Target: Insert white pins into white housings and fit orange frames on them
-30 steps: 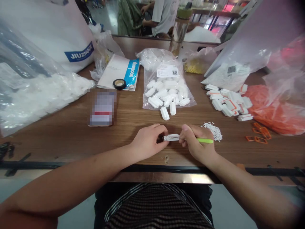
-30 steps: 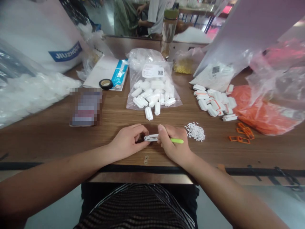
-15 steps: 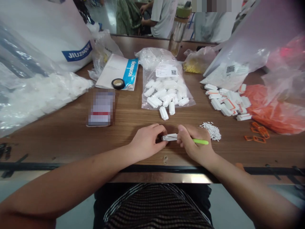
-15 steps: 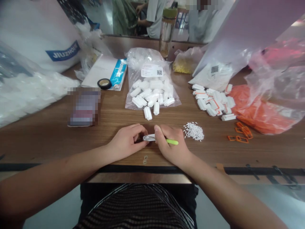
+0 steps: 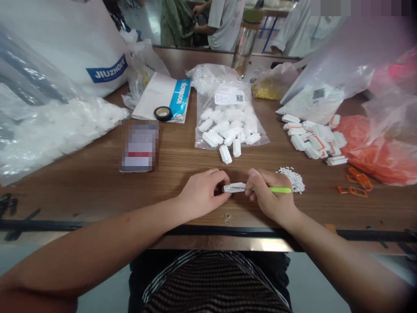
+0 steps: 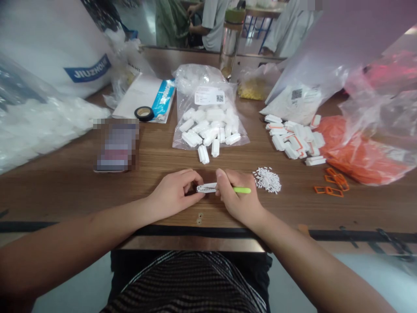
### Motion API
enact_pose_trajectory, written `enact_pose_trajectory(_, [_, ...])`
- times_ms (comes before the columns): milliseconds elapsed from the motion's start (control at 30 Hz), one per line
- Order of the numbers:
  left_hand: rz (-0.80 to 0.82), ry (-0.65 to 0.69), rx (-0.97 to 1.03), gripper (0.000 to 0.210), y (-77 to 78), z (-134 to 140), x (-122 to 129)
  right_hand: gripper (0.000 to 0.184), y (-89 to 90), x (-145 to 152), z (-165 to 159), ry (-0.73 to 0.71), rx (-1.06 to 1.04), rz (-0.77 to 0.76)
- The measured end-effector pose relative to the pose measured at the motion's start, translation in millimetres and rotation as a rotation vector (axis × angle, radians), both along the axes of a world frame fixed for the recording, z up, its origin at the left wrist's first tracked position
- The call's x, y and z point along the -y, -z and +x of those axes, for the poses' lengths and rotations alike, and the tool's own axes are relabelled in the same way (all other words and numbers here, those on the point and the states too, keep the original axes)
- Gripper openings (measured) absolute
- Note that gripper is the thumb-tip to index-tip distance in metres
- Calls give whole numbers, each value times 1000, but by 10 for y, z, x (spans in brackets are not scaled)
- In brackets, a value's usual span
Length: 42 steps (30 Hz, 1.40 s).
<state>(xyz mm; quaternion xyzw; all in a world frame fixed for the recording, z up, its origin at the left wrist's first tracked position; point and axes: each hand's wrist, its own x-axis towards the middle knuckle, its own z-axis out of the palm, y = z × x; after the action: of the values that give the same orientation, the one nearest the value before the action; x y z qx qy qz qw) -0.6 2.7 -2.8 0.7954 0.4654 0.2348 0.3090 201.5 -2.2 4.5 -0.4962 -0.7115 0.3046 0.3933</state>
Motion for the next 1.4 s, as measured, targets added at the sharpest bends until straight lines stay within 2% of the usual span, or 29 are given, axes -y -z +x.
enact_pose_trajectory(300, [1, 8, 5, 9, -10, -4, 3, 46, 7, 15, -7, 20, -120, 10])
enact_pose_trajectory(567, [0, 10, 2, 9, -16, -4, 6, 44, 9, 10, 7, 5, -34, 21])
enact_pose_trajectory(733, [-14, 4, -11, 10, -30, 3, 3, 40, -68, 20, -1, -81, 144, 142])
enact_pose_trajectory(1000, [1, 4, -8, 10, -21, 2, 7, 42, 2, 36, 28, -3, -42, 54])
enact_pose_trajectory(1267, [4, -3, -7, 11, -14, 2, 6, 43, -2, 26, 14, -12, 17, 62])
enact_pose_trajectory(1400, [-6, -2, -17, 10, -23, 8, 4, 41, -61, 32, -7, -64, 140, 162])
